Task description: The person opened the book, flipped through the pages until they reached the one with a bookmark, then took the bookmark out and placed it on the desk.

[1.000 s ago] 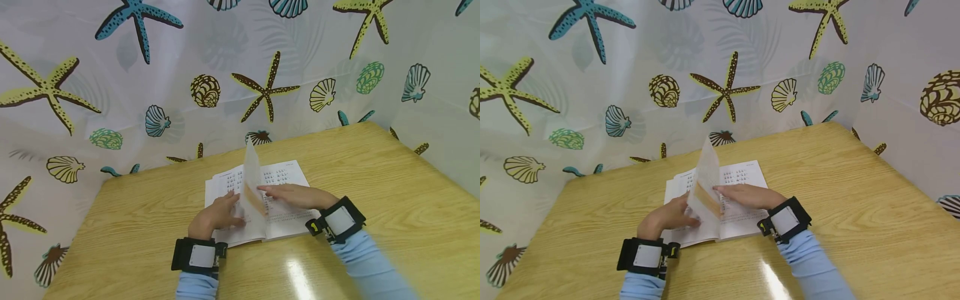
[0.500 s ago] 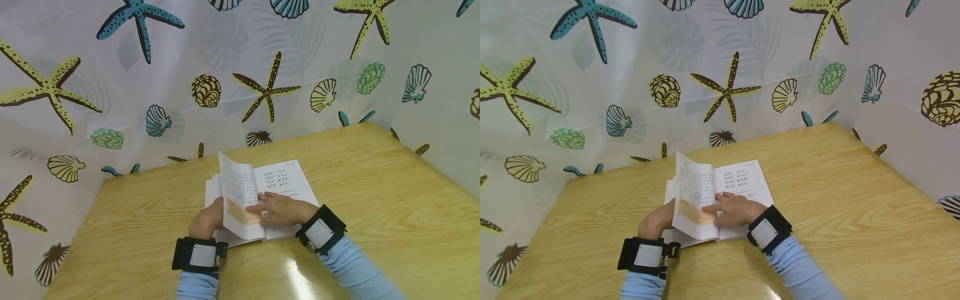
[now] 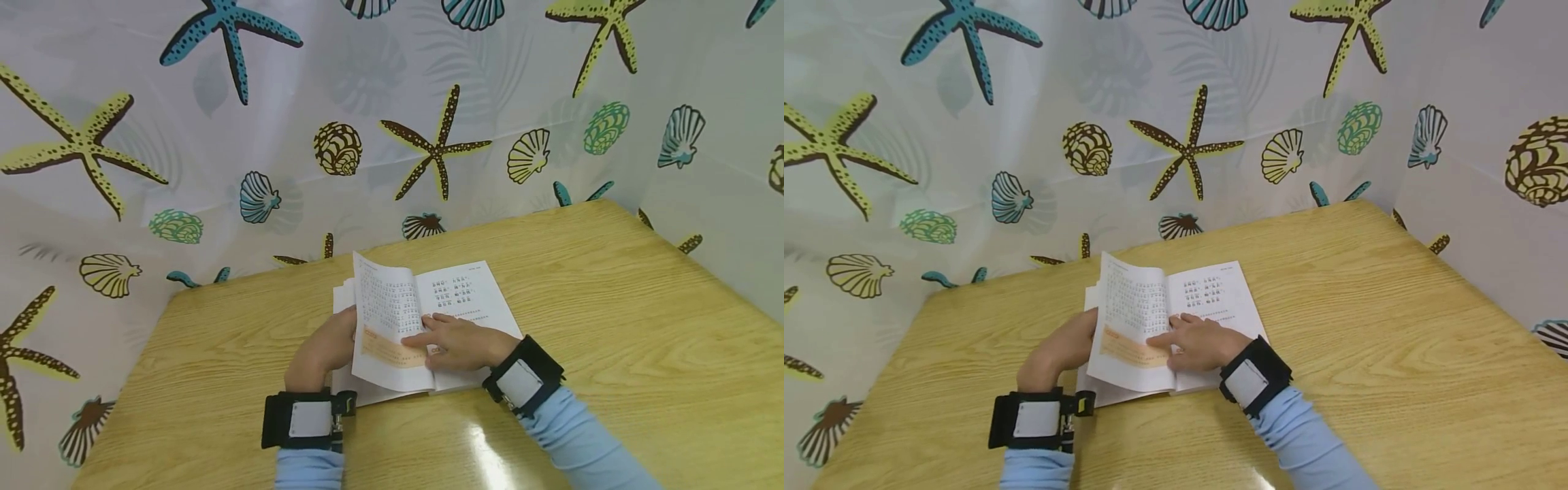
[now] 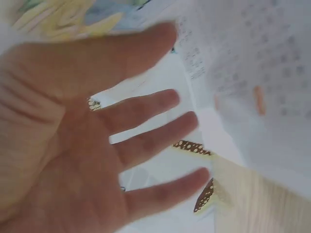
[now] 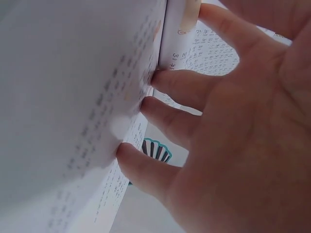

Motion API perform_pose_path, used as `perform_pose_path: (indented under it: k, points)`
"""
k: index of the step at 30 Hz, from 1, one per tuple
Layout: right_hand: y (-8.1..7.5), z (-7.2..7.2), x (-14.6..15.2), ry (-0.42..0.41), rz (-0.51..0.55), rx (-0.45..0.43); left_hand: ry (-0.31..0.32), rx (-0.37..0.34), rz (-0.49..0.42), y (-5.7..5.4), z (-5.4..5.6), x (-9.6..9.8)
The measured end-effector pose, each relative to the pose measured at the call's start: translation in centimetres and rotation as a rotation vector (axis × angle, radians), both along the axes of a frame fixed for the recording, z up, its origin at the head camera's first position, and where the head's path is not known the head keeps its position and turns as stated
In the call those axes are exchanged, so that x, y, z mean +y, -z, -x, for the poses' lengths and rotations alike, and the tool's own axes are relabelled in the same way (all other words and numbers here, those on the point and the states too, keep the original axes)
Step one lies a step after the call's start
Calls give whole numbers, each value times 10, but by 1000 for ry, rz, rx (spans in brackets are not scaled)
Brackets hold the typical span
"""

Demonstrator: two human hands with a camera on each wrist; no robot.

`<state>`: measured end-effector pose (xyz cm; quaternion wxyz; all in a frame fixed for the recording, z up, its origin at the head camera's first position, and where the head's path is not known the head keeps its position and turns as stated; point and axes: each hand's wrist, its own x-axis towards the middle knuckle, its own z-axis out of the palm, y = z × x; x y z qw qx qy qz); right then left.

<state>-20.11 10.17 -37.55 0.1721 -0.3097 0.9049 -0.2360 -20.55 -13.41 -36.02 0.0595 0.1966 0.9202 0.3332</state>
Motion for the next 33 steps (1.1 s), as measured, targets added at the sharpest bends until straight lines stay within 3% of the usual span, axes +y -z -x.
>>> perform_pose_path:
  k: [4, 8, 13, 15, 18, 24, 26, 33]
  points:
    - [1, 0, -1, 26, -9, -15, -100, 142, 92, -6, 0, 0]
    - [1, 0, -1, 19, -7, -8, -162, 272, 149, -9, 1, 3]
    - [0, -1, -1, 3, -14, 2, -207, 399, 148, -11, 1, 9]
    - [0, 0, 0, -4, -23, 9, -194, 405, 161, -10, 1, 12]
    - [0, 0, 0, -13, -32, 17, -134, 326, 209, -7, 2, 19]
    - [1, 0, 0, -25, -45, 29, -8, -95, 318, 8, 3, 34]
    - [1, 0, 0, -26, -50, 36, -1, -178, 337, 12, 4, 37]
    - [1, 1, -1, -33, -46, 50, -10, -192, 340, 12, 3, 37]
